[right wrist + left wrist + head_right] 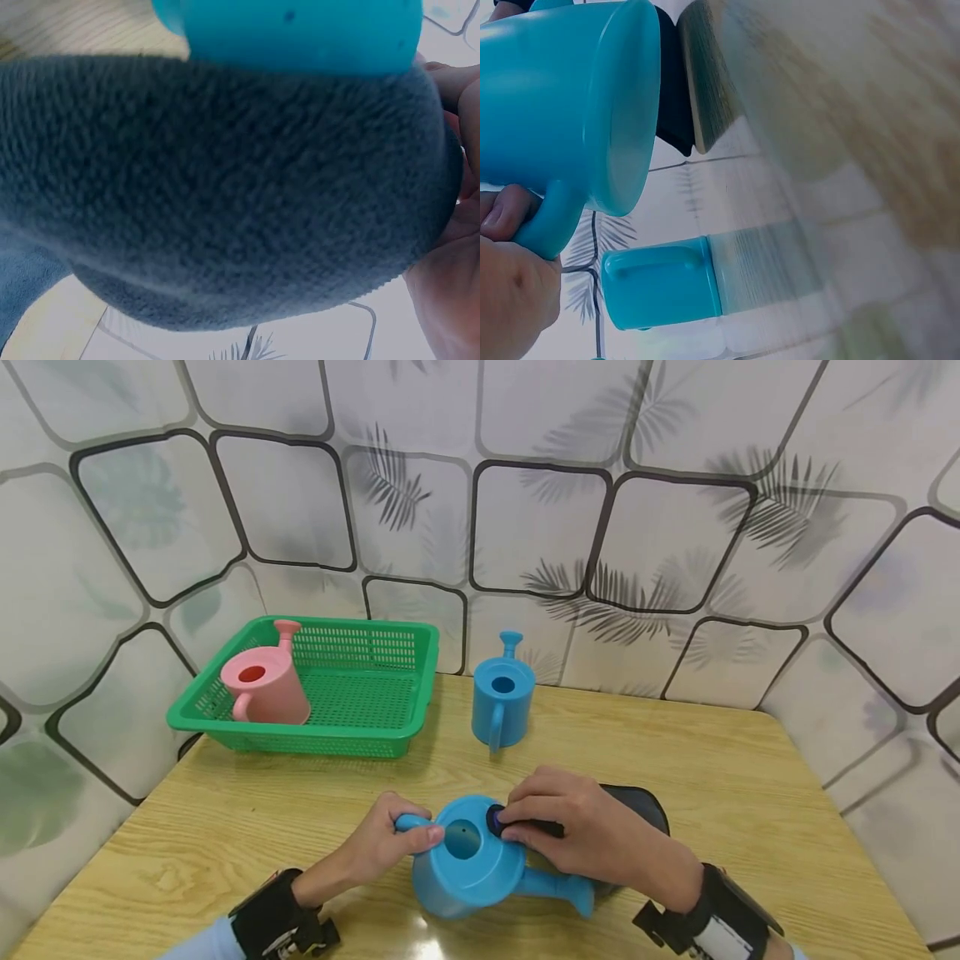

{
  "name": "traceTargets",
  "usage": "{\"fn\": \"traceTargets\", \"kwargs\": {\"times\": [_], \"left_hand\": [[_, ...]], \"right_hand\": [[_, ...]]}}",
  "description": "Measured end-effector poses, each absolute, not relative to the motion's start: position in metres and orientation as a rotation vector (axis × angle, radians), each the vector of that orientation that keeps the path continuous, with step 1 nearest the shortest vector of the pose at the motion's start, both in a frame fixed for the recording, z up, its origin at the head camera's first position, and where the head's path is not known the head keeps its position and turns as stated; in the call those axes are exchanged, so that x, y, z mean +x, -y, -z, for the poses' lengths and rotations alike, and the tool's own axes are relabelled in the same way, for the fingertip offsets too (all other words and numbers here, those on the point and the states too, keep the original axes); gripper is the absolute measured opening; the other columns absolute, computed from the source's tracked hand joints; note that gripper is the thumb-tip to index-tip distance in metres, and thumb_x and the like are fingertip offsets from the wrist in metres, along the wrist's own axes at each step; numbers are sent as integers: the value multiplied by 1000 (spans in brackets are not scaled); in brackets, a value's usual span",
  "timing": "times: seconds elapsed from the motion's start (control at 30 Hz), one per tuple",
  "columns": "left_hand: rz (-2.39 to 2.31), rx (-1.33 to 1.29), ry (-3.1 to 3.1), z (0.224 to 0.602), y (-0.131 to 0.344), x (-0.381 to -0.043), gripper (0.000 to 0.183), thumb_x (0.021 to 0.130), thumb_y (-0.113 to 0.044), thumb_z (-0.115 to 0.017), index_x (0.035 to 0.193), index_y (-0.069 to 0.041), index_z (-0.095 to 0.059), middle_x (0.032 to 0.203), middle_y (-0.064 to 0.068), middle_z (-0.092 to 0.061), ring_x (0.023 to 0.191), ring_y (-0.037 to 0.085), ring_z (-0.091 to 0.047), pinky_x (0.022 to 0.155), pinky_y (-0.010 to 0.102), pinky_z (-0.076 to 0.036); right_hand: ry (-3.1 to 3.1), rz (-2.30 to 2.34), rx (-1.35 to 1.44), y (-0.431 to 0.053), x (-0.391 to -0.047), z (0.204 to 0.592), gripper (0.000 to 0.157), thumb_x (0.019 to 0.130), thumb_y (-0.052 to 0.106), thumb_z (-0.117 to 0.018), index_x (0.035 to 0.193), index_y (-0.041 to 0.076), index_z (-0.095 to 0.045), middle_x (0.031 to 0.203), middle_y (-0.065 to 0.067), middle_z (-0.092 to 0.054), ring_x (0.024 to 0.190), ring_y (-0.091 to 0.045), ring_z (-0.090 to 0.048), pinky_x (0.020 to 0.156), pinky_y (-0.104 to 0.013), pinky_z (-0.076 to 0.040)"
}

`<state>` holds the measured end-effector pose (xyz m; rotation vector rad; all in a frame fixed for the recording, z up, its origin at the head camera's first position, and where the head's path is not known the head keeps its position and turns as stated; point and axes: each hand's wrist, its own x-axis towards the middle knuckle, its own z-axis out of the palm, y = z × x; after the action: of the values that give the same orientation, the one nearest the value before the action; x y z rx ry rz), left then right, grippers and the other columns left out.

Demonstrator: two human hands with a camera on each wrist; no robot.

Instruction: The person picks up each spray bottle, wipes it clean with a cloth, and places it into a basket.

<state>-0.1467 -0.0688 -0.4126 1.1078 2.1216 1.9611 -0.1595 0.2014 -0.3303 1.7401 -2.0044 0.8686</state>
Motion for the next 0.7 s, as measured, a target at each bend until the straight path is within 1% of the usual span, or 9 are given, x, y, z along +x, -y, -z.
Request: {"fn": "traceTargets", "kwargs": {"times": [0.17,0.37,0.47,0.57,0.63,0.7], "left_hand": [[-1968,1074,-2163,413,70,-150,51,94,-6,-60,52,-3,-31,47,7,-22,43,4,-23,47,16,-25],[-1901,995,-2244,410,76,-155,51,94,-12,-61,53,-4,-32,50,-4,-24,44,4,-24,48,18,-26],[-1815,1008,-2283,406,80,-159,53,93,-17,-63,52,-5,-32,50,-6,-24,43,3,-25,47,17,-25],[-1702,985,-2321,401,83,-161,55,91,-24,-66,51,-6,-33,48,-7,-24,41,2,-25,45,17,-26],[-1624,976,-2329,399,85,-162,57,89,-29,-69,50,-7,-34,48,-7,-25,41,1,-26,45,16,-27],[-1521,1004,-2336,396,88,-162,57,87,-34,-71,49,-9,-37,47,-8,-27,40,0,-27,44,15,-28]], "right_hand": [[1991,-879,1779,-200,-152,331,16,86,13,-73,101,7,-72,98,-6,-66,87,-13,-62,73,-22,-56],[2074,-840,1794,-200,-142,334,17,87,18,-73,103,11,-71,101,-3,-66,90,-13,-63,77,-23,-55],[2147,-814,1761,-201,-140,334,21,84,21,-76,102,13,-72,102,-2,-65,91,-13,-63,76,-25,-56],[2203,-782,1721,-202,-139,334,28,78,22,-81,103,14,-72,106,-3,-63,93,-14,-63,74,-29,-58],[2238,-756,1690,-203,-139,335,29,75,20,-84,101,15,-72,109,-5,-61,94,-15,-62,73,-31,-58],[2271,-743,1667,-204,-140,336,29,74,15,-84,100,17,-71,110,-7,-60,97,-17,-61,74,-33,-59]]}}
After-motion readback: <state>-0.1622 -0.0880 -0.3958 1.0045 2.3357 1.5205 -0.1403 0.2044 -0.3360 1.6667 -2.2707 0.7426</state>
